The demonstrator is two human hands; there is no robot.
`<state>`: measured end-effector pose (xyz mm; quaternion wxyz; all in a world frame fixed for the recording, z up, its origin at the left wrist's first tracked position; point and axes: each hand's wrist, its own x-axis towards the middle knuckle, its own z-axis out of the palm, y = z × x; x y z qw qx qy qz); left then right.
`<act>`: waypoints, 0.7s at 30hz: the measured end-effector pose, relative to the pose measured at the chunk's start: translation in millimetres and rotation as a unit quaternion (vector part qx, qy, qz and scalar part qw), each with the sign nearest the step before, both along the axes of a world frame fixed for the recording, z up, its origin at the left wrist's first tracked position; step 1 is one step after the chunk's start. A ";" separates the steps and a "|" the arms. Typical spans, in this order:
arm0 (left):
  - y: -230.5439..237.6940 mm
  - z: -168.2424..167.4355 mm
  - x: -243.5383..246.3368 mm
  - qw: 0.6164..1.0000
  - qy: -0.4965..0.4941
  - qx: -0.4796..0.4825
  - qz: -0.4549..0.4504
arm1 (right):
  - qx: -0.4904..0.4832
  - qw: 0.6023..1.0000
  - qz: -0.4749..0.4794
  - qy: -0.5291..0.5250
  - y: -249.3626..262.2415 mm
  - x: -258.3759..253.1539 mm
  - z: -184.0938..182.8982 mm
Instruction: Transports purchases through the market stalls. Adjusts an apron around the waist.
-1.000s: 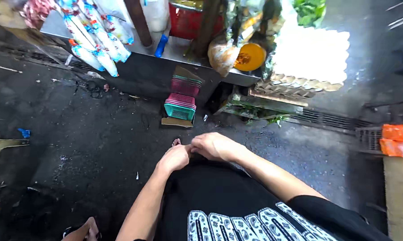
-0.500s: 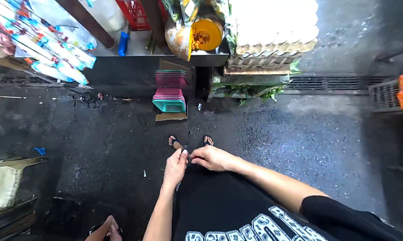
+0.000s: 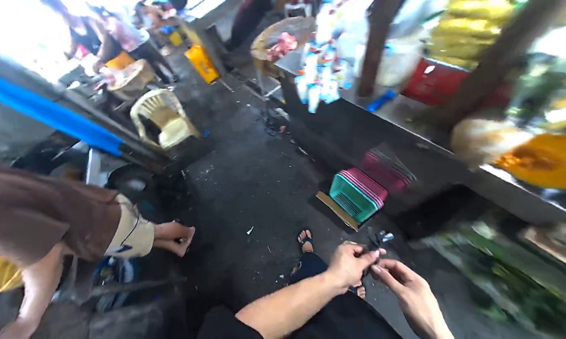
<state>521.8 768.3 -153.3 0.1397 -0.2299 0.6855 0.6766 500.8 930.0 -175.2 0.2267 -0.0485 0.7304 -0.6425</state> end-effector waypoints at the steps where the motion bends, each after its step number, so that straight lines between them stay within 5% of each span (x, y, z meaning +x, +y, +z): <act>1: -7.1 1.5 1.6 1.000 0.001 -0.019 -0.016 | -0.016 1.000 0.006 -0.020 -4.3 0.9 1.9; 10: -85.6 -1.9 10.9 0.997 0.060 -0.033 -0.044 | -0.052 0.991 0.104 -0.068 -68.2 -21.0 15.0; 15: -180.5 4.4 39.2 0.993 0.068 -0.088 -0.022 | 0.029 0.980 0.195 0.030 -165.1 -26.7 20.3; 21: -274.5 -5.7 111.9 0.990 0.037 -0.044 0.125 | 0.112 0.910 0.388 0.093 -296.8 -16.1 14.0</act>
